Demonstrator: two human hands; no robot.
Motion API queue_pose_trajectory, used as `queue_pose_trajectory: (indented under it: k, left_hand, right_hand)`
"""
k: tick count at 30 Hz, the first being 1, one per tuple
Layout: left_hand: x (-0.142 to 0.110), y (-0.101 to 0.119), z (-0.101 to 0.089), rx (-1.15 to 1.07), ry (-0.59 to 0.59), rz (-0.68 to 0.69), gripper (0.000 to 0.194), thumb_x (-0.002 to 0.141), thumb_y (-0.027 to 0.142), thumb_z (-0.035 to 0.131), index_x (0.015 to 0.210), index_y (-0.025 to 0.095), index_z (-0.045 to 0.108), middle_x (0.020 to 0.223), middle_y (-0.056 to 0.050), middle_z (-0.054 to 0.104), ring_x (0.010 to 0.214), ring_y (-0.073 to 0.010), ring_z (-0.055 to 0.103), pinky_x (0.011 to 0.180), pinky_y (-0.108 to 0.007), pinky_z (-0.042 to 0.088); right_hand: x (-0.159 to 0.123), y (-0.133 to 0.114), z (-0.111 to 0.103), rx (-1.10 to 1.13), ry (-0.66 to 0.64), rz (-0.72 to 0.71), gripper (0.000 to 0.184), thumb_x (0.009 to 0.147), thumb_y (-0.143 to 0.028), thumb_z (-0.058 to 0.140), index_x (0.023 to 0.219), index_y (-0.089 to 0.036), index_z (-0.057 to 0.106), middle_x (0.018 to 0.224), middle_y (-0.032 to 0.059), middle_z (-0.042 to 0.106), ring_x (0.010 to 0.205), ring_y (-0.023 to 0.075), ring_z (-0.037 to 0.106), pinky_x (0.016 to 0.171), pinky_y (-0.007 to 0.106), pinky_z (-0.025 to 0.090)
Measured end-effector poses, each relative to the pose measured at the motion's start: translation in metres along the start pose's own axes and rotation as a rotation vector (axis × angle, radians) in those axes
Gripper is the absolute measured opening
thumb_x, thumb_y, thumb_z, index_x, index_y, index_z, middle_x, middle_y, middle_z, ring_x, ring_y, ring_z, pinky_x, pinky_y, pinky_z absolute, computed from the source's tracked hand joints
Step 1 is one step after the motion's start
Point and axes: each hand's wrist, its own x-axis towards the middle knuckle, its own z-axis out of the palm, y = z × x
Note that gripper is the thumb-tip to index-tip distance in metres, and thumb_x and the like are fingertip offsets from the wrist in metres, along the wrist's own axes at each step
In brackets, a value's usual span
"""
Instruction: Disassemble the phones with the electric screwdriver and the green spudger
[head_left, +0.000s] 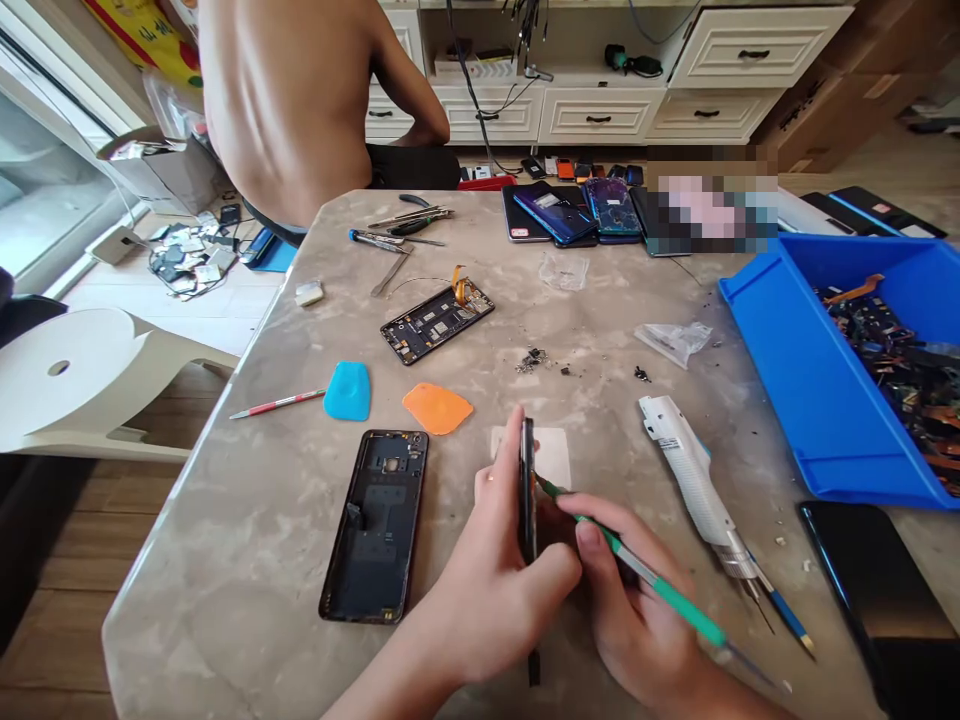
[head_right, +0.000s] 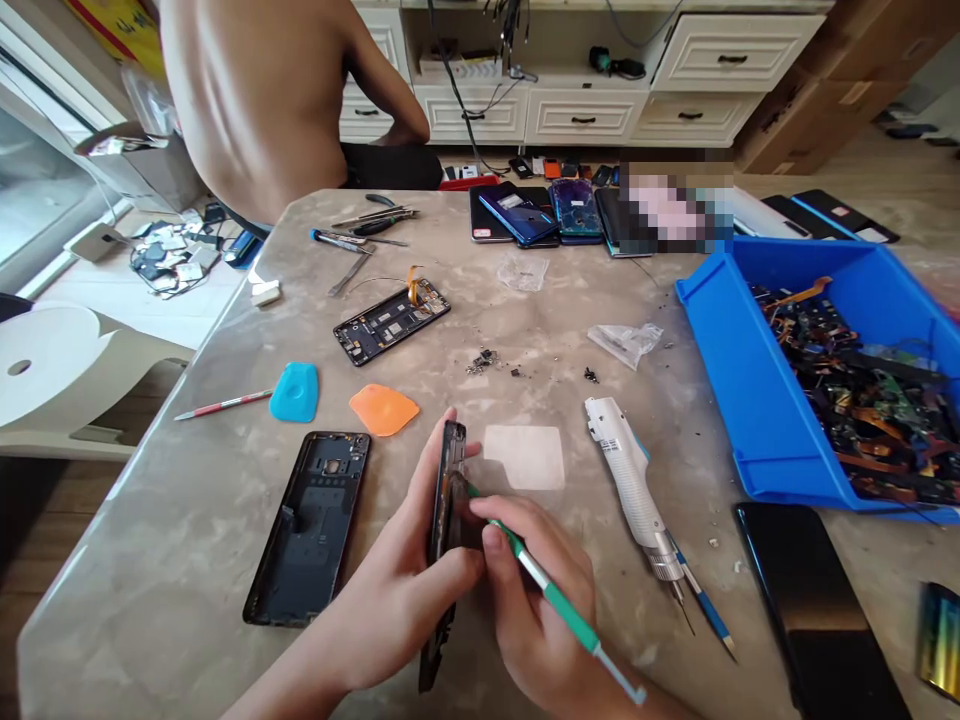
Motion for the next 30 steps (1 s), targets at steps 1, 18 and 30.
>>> queue_pose_trajectory:
  k: [1,18,30]
  left_hand:
    - [0.002,0.001,0.001,-0.047,-0.008,0.007,0.106,0.083,0.001,0.062,0.171,0.028,0.009,0.137,-0.015,0.066,0.118,-0.0290,0.072,0.088,-0.041,0.069]
    - [0.004,-0.011,0.001,-0.842,-0.053,-0.243,0.123,0.072,0.017,0.071,0.168,0.035,-0.004,0.097,0.001,0.044,0.074,-0.0119,0.048,0.063,-0.025,0.047]
    - [0.003,-0.012,0.002,-0.936,-0.035,-0.298,0.117,0.068,0.016,0.066,0.167,0.037,0.007,0.107,-0.002,0.041,0.072,-0.0093,0.044,0.060,-0.025,0.040]
  right_hand:
    - [0.001,-0.001,0.000,-0.001,-0.006,-0.005,0.023,0.105,-0.024,0.059,0.122,-0.033,0.072,0.109,-0.0006,0.081,0.095,0.0171,0.080,0.084,0.023,0.066]
    - [0.019,-0.042,-0.025,-0.032,-0.103,-0.091,0.019,0.095,-0.017,0.071,0.105,-0.032,0.078,0.101,-0.0059,0.084,0.087,0.0131,0.082,0.079,0.012,0.065]
    - [0.015,-0.051,-0.014,-0.022,-0.010,0.002,0.016,0.093,-0.022,0.075,0.098,-0.036,0.081,0.090,-0.0122,0.083,0.072,0.0055,0.078,0.070,0.004,0.058]
